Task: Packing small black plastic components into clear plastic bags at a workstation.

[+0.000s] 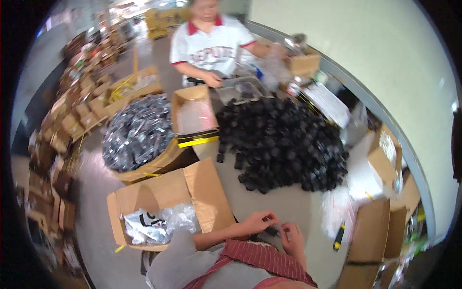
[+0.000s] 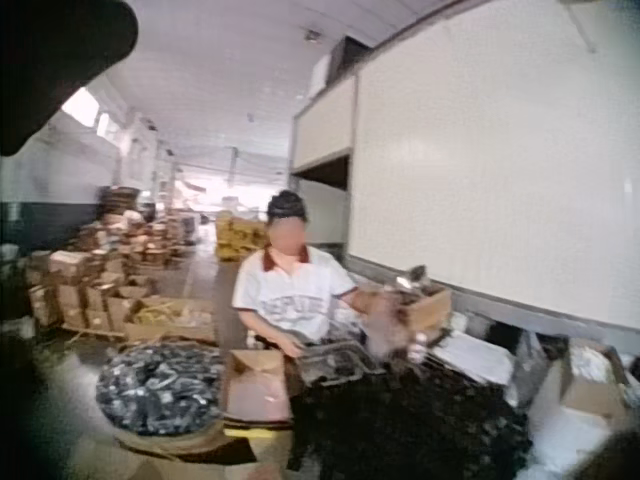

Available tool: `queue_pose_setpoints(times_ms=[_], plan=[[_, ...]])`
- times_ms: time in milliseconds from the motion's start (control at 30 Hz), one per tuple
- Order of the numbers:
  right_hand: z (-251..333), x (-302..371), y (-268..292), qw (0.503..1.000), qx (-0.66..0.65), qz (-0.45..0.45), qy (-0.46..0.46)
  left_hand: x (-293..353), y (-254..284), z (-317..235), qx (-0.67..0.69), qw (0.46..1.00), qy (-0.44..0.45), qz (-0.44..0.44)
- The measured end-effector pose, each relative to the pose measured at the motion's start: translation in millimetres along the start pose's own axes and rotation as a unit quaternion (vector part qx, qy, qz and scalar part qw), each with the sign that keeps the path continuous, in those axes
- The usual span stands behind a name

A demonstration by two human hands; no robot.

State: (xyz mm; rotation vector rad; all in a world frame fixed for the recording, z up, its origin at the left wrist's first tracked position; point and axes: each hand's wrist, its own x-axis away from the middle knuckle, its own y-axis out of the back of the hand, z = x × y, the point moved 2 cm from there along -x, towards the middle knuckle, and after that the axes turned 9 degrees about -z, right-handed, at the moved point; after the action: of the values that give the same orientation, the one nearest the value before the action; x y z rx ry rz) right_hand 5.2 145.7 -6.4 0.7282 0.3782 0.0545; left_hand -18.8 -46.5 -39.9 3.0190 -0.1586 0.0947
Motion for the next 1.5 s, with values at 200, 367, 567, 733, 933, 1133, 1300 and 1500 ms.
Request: queue_pose_setpoints(times_ms=[200,367,567,733,933,1133,1300,1500], plan=[[0.8,5.0,6.0,0.996,-0.004,-0.044,-0.076,-9.9,-1.4,16.5,-0.078,0.994,-0.077,0.005],[-3.4,1.7,2.5,0.995,0.013,-0.081,-0.064,-13.6,-4.8,-10.0,-0.173,0.961,-0.215,0.005],[1.2,-0.8,2.9,0.995,-0.025,-0.072,-0.061,-13.3,-13.9,-24.2,-0.172,0.931,-0.322,0.015],[5.7,2.1,15.0,0.997,-0.039,-0.064,0.009,-11.0,-21.0,-27.8,-0.172,0.933,-0.315,0.037],[-3.4,10.1,11.7,0.992,-0.081,-0.069,0.062,-7.3,-22.1,-28.7,-0.147,0.946,-0.282,0.061],[-14.8,22.2,24.1,0.995,-0.087,-0.055,0.019,-28.7,-18.0,-35.1,-0.093,0.973,-0.208,0.030],[-16.4,47.2,48.4,0.996,-0.066,-0.034,-0.040,-40.2,-25.5,-31.1,-0.038,0.992,-0.118,0.026],[-34.2,69.2,89.3,0.816,-0.409,-0.192,-0.362,-50.5,-40.6,-18.2,0.030,0.999,-0.016,0.027]])
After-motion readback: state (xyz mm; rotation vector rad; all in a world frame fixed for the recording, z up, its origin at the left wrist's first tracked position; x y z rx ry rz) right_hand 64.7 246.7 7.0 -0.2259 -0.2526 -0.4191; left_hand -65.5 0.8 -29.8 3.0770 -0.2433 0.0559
